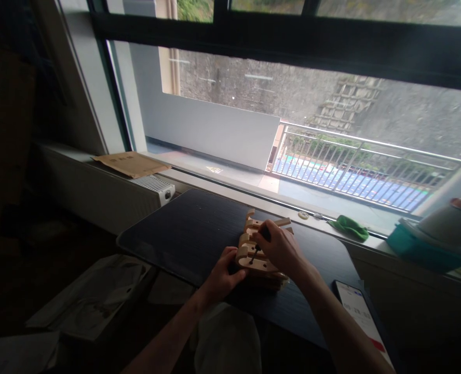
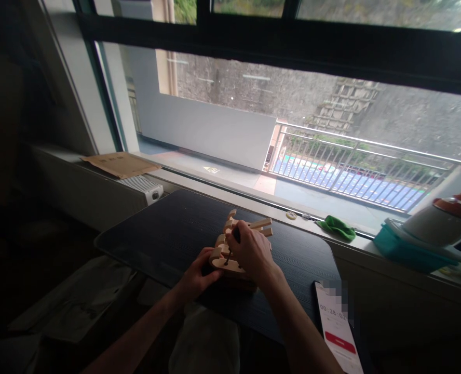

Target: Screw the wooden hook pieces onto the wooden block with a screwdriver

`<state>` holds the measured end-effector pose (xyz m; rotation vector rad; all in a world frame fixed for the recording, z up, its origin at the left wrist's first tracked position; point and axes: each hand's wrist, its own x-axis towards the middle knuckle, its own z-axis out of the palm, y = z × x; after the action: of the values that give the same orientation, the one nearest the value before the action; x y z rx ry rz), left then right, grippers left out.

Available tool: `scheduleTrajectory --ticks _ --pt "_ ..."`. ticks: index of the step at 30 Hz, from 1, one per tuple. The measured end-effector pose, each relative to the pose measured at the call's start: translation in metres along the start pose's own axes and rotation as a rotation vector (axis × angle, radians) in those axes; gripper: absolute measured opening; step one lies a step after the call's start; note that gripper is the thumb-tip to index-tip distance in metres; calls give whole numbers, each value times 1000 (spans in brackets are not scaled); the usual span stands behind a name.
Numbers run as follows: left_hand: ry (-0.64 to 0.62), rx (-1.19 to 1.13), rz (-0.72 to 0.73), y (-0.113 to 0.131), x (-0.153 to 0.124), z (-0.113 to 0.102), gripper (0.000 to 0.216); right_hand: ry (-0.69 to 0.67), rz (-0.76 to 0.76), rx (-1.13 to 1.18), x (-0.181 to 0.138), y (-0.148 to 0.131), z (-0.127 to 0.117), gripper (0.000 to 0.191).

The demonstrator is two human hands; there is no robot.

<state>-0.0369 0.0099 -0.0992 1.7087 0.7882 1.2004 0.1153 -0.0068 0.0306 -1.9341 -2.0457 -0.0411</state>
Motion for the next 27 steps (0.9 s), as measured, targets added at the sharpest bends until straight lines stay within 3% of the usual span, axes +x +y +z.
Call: scheduleTrajectory --ticks 5,7,11,13,18,21,27 --pt "-4 6 3 0 0 0 30 -39 -221 -101 -2 -5 -12 14" --pt "-6 7 4 -1 -1 -1 30 -44 -185 -132 -1 -6 -10 16" --pt "-2 1 22 -2 -1 -1 32 -7 35 -165 -1 -3 -2 21" --pt "0 5 26 -3 -1 0 33 -7 47 -172 -2 -2 -3 22" --pt "4 23 23 -2 0 0 30 -53 -173 -137 -7 -6 -18 14" --pt "7 19 31 -1 0 0 29 -71 -226 -89 -8 -11 -18 11" --pt "3 25 21 -1 -1 0 31 -59 -3 -145 -3 -13 -6 18"
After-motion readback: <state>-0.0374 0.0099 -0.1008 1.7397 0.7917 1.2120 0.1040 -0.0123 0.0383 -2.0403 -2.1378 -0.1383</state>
